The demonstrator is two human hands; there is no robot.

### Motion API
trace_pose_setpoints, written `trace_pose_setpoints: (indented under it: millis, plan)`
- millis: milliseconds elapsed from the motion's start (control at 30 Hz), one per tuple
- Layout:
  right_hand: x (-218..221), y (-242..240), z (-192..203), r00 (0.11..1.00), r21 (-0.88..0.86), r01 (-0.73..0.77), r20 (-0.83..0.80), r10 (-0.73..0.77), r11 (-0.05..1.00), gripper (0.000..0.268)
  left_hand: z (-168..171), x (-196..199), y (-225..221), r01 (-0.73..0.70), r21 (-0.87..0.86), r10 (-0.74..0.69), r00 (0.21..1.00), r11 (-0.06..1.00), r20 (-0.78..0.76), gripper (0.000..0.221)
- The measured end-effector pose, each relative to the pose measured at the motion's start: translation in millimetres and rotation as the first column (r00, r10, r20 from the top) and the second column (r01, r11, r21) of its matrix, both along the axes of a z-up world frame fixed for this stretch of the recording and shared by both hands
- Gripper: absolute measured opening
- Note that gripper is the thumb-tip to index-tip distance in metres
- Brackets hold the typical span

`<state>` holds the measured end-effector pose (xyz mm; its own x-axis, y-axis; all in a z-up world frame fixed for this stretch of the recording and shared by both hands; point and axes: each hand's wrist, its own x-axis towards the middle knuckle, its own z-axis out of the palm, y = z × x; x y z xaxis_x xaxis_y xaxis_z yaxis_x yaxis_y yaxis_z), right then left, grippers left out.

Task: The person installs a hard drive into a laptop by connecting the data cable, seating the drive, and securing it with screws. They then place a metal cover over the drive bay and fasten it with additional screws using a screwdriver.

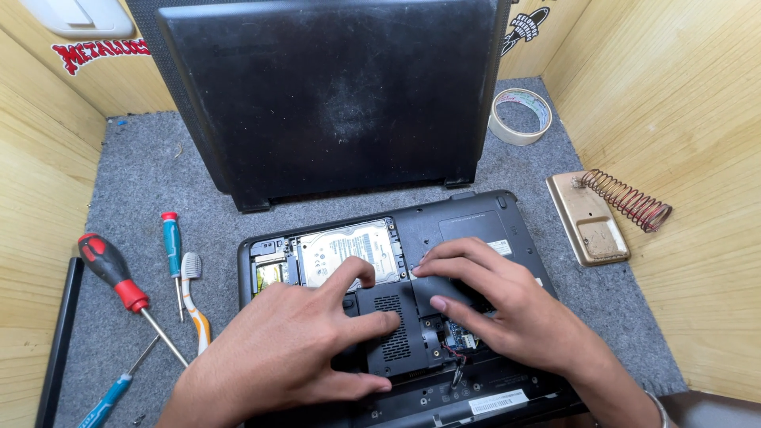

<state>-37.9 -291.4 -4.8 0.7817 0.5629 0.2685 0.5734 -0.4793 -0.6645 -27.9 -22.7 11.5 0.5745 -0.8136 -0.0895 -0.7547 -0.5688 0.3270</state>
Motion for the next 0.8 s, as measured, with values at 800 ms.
trace_pose_setpoints:
  millis: [800]
  plan:
    - [4.1, -2.8, -4.4, 0.996, -0.056, -0.075, 0.050, 0.077, 0.996, 0.025, -12.7, 3.8, -1.9, -0.010, -0.119, 0.012, 1.000, 0.993, 0.018, 0.060]
